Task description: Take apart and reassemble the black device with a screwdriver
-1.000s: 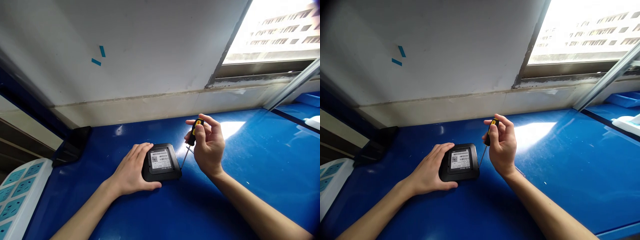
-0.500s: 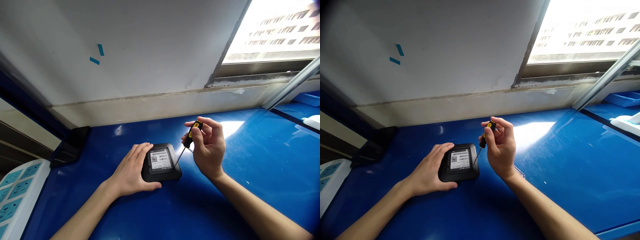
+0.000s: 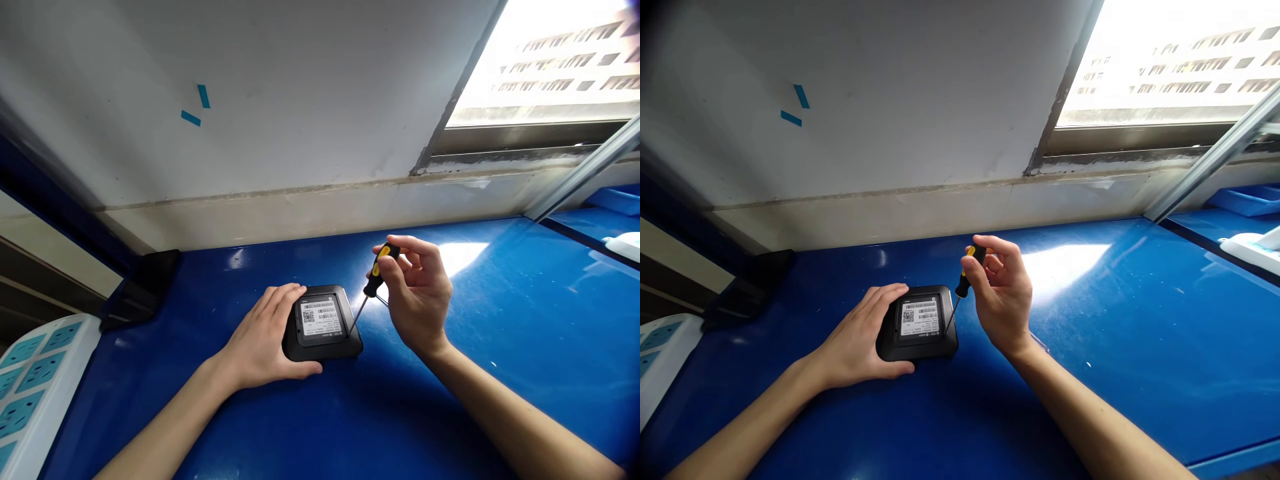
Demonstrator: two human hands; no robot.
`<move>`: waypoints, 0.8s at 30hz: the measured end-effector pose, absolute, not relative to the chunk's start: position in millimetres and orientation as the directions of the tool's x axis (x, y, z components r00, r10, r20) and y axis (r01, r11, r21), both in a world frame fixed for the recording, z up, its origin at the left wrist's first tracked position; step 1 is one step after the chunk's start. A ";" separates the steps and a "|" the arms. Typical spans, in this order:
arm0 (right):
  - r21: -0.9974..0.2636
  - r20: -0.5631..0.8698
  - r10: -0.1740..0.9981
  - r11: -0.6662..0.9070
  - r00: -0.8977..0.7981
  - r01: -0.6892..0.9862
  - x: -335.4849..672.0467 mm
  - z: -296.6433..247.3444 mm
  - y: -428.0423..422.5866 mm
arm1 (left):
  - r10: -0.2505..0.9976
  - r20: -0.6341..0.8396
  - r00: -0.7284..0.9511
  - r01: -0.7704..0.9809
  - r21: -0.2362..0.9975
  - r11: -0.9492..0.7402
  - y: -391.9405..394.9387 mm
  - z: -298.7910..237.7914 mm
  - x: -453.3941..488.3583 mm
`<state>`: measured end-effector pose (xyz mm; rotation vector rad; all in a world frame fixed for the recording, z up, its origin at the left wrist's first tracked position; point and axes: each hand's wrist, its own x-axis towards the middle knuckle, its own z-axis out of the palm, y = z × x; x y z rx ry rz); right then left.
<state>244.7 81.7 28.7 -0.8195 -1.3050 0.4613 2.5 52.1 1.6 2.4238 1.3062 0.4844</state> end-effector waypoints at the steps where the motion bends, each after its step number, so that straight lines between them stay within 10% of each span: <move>1: -0.754 0.654 0.716 0.640 0.244 0.147 244.5 29.4 82.4 | 0.845 0.131 0.518 0.728 0.450 -0.516 52.3 1.5 2.4; 24: -0.842 0.539 0.791 0.519 0.290 0.150 246.4 34.8 84.0 | 0.835 0.162 0.525 0.720 0.438 -0.538 51.6 4.3 3.1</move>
